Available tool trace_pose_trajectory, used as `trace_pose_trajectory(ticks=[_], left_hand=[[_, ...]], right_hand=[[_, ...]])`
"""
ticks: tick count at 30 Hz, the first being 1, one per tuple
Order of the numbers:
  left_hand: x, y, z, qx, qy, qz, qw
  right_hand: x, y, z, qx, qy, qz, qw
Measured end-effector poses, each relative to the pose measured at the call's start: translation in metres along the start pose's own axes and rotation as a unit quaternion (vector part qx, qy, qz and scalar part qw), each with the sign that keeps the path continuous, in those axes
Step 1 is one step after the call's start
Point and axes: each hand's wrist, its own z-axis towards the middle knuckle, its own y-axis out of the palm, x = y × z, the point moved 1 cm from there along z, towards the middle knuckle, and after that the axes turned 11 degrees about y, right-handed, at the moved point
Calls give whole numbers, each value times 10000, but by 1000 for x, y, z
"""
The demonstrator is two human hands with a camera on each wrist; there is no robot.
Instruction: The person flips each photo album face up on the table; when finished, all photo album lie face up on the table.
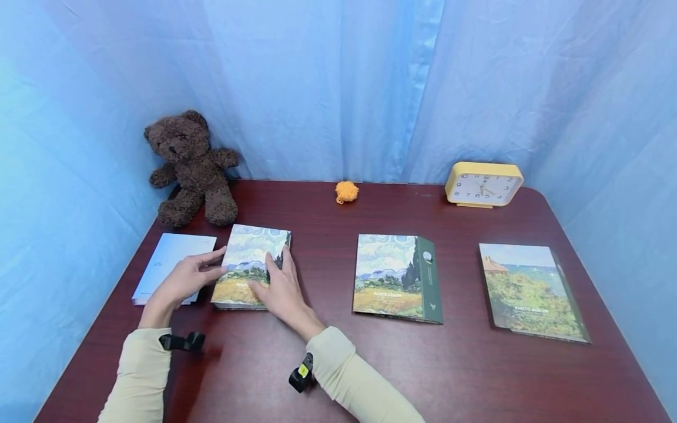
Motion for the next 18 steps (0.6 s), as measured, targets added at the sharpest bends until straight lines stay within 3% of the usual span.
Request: trace_pose_trajectory(ticks=[7, 12, 15, 18], left_hand=[[-1, -2, -1, -2, -172, 105, 9998], [2, -2, -1, 74, -123, 335, 9993], [7, -3, -1, 269, -31, 619, 9977], [12, -4, -2, 669, 99, 839, 9942]], right_hand=[[0, -1, -1, -115, -94, -107, 9998], [0, -3, -2, -60, -168, 68, 9998], [1, -8, -2, -32, -167, 169, 9997], [4, -14, -1, 72, -193, 311, 9993]])
